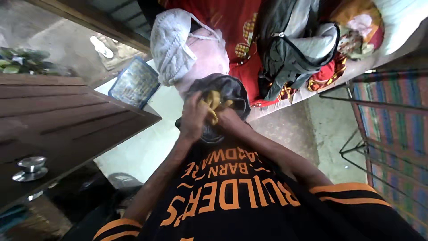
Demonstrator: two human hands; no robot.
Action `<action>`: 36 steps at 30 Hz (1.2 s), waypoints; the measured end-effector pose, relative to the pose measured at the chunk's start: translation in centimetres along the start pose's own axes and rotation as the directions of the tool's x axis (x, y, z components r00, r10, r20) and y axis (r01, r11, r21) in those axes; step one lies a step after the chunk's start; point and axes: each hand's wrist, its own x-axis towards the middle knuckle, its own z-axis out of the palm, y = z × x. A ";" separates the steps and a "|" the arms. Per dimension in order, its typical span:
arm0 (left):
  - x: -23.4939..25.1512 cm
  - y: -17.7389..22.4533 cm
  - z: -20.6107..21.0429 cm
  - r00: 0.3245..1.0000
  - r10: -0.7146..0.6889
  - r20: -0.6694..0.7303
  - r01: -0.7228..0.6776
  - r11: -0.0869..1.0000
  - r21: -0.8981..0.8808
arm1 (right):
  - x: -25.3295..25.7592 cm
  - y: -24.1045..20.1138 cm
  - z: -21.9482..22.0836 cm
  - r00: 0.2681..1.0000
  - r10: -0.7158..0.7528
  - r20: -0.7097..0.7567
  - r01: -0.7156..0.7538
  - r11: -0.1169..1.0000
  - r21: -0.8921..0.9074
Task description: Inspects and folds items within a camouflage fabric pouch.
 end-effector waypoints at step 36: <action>-6.6 -7.6 13.7 0.772 0.418 0.480 -0.549 0.818 0.170 | -5.1 5.0 -4.3 0.980 -0.068 0.187 0.083 0.994 -0.075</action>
